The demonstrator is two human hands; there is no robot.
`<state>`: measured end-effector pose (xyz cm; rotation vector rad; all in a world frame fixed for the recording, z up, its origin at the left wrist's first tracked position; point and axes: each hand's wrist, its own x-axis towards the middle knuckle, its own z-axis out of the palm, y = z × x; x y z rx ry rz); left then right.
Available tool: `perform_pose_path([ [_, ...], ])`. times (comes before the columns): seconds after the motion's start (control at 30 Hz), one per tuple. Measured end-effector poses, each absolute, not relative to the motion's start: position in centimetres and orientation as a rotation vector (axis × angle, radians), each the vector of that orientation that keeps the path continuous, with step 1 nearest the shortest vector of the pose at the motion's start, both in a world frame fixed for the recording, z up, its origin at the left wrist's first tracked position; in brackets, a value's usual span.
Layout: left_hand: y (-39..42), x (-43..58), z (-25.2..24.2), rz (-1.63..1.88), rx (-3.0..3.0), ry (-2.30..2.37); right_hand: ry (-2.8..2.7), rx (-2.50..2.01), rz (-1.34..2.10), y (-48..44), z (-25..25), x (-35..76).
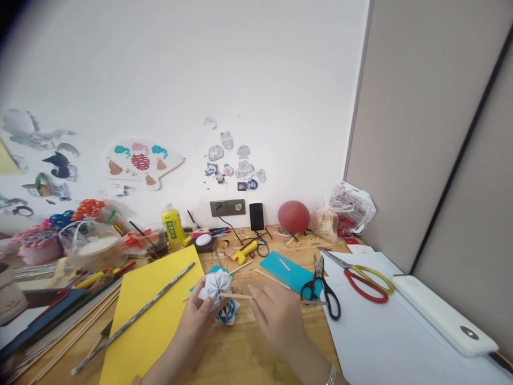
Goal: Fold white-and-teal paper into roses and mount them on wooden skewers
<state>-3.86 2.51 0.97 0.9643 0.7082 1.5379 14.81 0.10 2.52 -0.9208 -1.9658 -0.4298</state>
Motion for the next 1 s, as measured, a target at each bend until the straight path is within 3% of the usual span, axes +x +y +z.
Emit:
perform_pose_path([
  [0.57,2.4,-4.3,1.2,1.728,1.22,0.993,-2.107,-1.348,-0.079,0.7,1.7,14.5],
  [1.0,3.0,-6.2,3.5,1.721,0.948,1.086,-2.212,-1.693,0.185,2.5,0.2,13.8],
])
